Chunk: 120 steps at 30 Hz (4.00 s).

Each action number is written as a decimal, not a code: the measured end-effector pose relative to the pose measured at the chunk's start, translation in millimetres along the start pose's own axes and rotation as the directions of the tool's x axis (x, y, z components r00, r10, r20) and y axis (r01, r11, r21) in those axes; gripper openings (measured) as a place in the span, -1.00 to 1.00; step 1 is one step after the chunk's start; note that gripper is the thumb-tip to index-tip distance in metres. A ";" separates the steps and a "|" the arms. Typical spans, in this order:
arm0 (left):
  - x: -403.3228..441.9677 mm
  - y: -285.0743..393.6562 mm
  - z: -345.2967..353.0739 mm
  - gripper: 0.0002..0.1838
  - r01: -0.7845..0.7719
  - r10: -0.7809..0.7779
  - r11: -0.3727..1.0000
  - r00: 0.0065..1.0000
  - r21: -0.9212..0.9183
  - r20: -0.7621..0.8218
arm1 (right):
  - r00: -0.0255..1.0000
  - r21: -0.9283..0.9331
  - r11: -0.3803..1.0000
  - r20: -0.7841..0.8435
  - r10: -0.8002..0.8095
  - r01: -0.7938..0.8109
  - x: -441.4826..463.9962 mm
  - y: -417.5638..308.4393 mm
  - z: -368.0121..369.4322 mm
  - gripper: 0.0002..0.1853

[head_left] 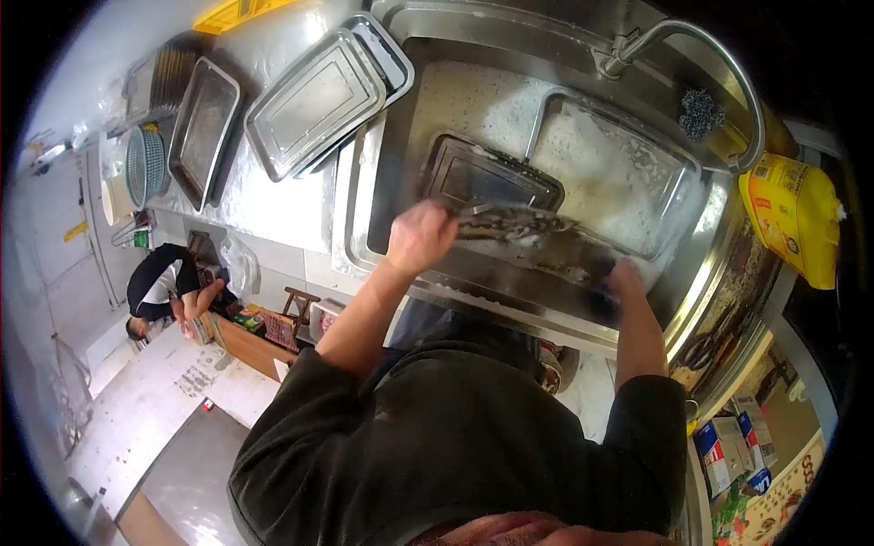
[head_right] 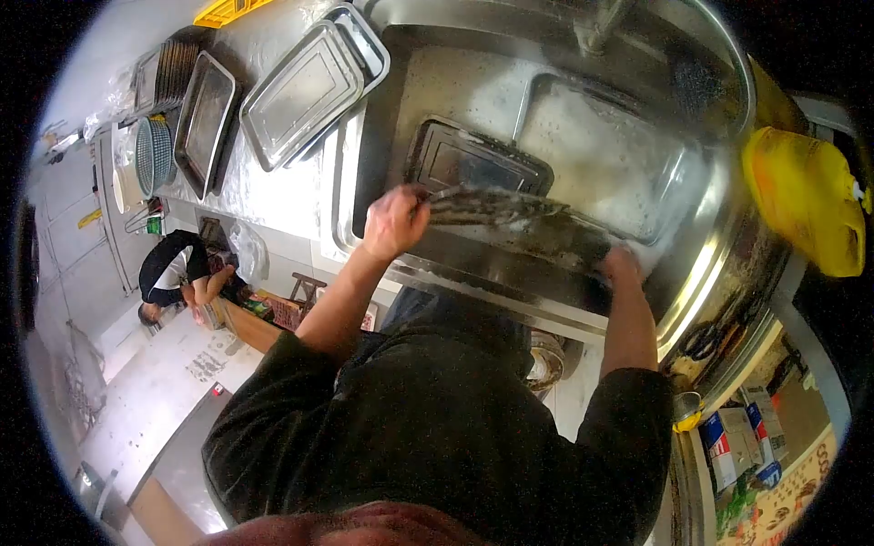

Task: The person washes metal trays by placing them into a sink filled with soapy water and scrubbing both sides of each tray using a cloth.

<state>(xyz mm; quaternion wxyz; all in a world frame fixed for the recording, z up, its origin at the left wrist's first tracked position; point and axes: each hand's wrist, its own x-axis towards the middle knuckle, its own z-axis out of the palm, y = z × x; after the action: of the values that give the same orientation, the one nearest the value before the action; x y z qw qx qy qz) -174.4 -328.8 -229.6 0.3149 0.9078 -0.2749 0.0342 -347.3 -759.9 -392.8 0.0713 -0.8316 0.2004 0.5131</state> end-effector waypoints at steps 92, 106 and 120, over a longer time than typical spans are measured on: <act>83.0 20.4 66.3 -0.49 0.696 -0.684 0.439 0.669 -0.568 0.290 | 0.224 0.233 0.467 -0.972 0.075 0.853 -95.2 -272.9 -149.8 -0.78; 95.7 42.0 14.1 -0.52 0.738 -0.747 0.583 0.651 -0.340 0.132 | 0.324 -0.210 0.749 -0.805 -0.497 0.628 -123.4 -168.2 -76.8 -0.78; 81.1 28.6 2.0 -0.59 0.770 -0.822 0.451 0.555 -0.450 0.125 | 0.925 0.223 0.907 0.053 -0.377 0.357 45.3 -92.2 32.7 -0.63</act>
<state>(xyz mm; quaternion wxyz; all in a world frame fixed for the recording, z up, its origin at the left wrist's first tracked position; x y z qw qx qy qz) -120.9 -387.3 -196.4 0.5118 0.8247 0.2010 -0.1325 -319.0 -677.2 -455.9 0.2631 -0.8169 0.0893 0.5054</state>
